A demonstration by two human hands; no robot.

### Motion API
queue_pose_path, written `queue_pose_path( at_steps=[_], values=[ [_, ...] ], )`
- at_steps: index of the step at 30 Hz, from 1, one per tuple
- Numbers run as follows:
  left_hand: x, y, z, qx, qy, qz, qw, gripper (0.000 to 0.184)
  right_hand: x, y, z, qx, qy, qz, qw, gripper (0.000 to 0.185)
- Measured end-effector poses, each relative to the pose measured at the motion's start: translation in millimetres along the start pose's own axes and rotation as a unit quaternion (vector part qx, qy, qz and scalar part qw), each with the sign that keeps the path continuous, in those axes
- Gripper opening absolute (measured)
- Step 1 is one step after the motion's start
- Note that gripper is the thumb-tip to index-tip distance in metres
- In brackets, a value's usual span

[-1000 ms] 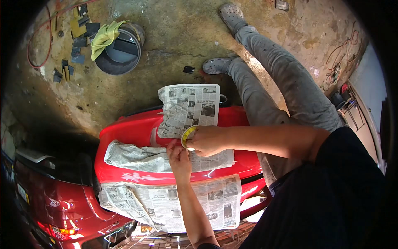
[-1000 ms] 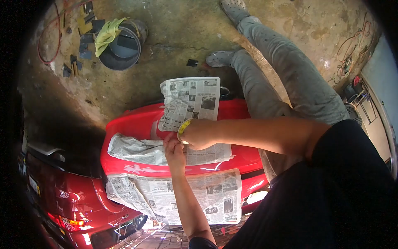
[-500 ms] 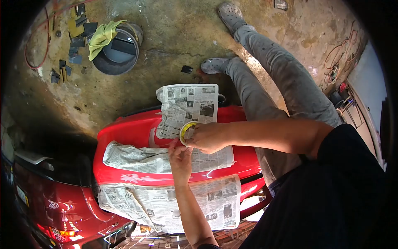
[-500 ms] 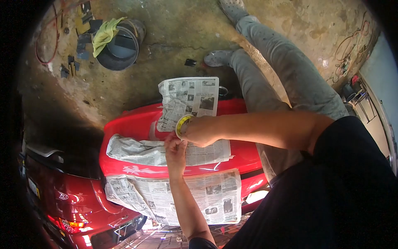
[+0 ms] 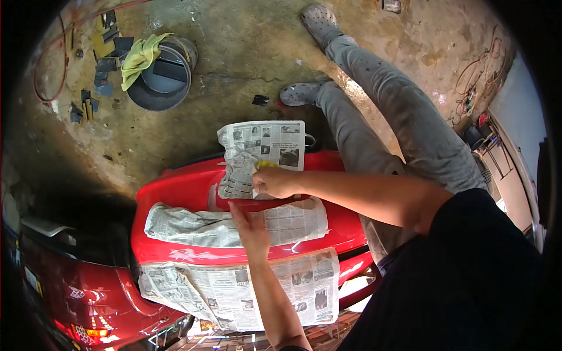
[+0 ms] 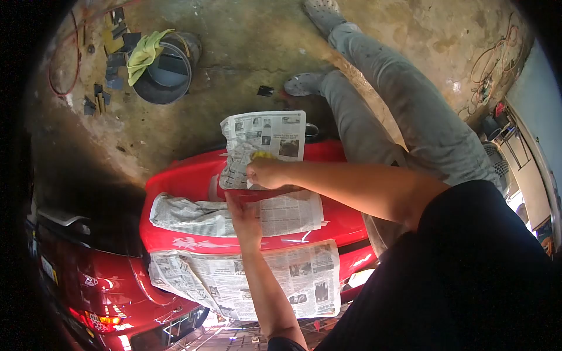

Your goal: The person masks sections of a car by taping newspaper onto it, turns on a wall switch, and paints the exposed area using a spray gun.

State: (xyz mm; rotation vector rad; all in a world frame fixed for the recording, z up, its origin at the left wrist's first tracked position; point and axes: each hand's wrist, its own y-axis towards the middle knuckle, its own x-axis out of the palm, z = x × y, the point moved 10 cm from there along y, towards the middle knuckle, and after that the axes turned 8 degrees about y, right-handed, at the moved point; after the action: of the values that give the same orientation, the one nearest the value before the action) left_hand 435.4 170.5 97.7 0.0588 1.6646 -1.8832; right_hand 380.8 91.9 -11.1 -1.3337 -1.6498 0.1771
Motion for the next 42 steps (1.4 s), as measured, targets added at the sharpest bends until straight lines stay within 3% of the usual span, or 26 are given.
queue_pose_path(
  at_steps=[3,6,10,16,19,25,28,29,30,32,33,34,35,36,37,38,39,40,42],
  values=[
    [0.9,-1.0,2.1,-0.015,-0.073,-0.041,0.996,0.080,15.1,7.3,-2.2,-0.011,-0.058,-0.069,0.996,0.030],
    [0.2,-2.0,5.5,0.006,-0.091,-0.021,0.996,0.075,41.7,2.0,-5.9,0.031,-0.082,-0.142,0.986,0.035],
    [-2.1,0.2,0.3,0.025,-0.119,-0.015,0.992,0.073,60.9,5.4,9.1,0.045,-0.167,-0.102,0.980,0.038],
    [-2.7,-1.7,2.7,0.003,-0.127,0.000,0.992,0.071,49.4,-12.9,30.6,0.102,0.083,0.019,0.991,0.038],
    [-3.3,-3.5,4.5,-0.001,-0.120,0.004,0.993,0.071,23.9,-34.3,16.2,0.080,-0.006,0.181,0.980,0.038],
    [-5.9,-1.9,2.0,-0.006,-0.121,0.024,0.992,0.062,59.6,-20.3,15.8,0.019,-0.211,0.089,0.973,0.019],
    [-10.9,-3.3,-1.3,-0.053,-0.150,0.043,0.986,0.061,91.1,2.2,38.2,-0.077,-0.215,-0.049,0.972,0.032],
    [-12.9,-2.9,-1.1,-0.068,-0.168,0.058,0.982,0.061,87.9,1.8,44.0,-0.041,-0.201,-0.061,0.977,0.031],
    [-13.8,-3.2,-0.4,-0.083,-0.191,0.074,0.975,0.060,78.4,-6.5,33.2,-0.004,-0.192,-0.075,0.978,0.030],
    [-4.6,1.5,-1.6,-0.076,-0.166,0.034,0.983,0.061,59.8,-19.2,17.2,-0.032,-0.293,-0.076,0.953,0.027],
    [-2.0,-1.9,-7.9,-0.071,-0.154,0.017,0.985,0.061,48.4,-28.8,14.6,-0.102,-0.392,-0.062,0.912,0.026],
    [-2.9,-11.8,12.2,0.065,0.075,0.057,0.993,0.057,33.8,-41.0,3.0,-0.177,-0.486,-0.047,0.855,0.025],
    [7.6,-29.5,21.3,0.045,0.034,0.049,0.997,0.056,16.3,-48.4,13.1,-0.118,-0.564,-0.160,0.802,0.031],
    [24.0,-47.6,36.4,0.032,-0.012,0.044,0.998,0.055,-35.2,-59.7,12.4,-0.048,-0.509,-0.070,0.856,0.033],
    [53.2,-61.5,33.7,0.081,-0.017,0.045,0.996,0.053,-87.6,-76.3,12.3,0.008,-0.436,0.030,0.900,0.035],
    [86.5,-87.6,34.0,0.084,-0.197,0.054,0.975,0.051,-127.2,-110.7,-24.6,0.030,-0.441,0.081,0.893,0.034],
    [102.2,-123.2,57.7,0.154,-0.094,0.108,0.978,0.047,-174.0,-137.3,-37.4,0.018,-0.478,0.096,0.873,0.034],
    [123.7,-156.6,69.8,0.097,-0.261,0.050,0.959,0.042,-219.8,-171.5,-50.1,-0.034,-0.554,0.090,0.827,0.035],
    [194.8,-209.1,59.1,0.144,-0.157,0.109,0.971,0.041,-298.9,-246.3,-93.2,-0.181,-0.704,0.092,0.681,0.037]
  ],
)
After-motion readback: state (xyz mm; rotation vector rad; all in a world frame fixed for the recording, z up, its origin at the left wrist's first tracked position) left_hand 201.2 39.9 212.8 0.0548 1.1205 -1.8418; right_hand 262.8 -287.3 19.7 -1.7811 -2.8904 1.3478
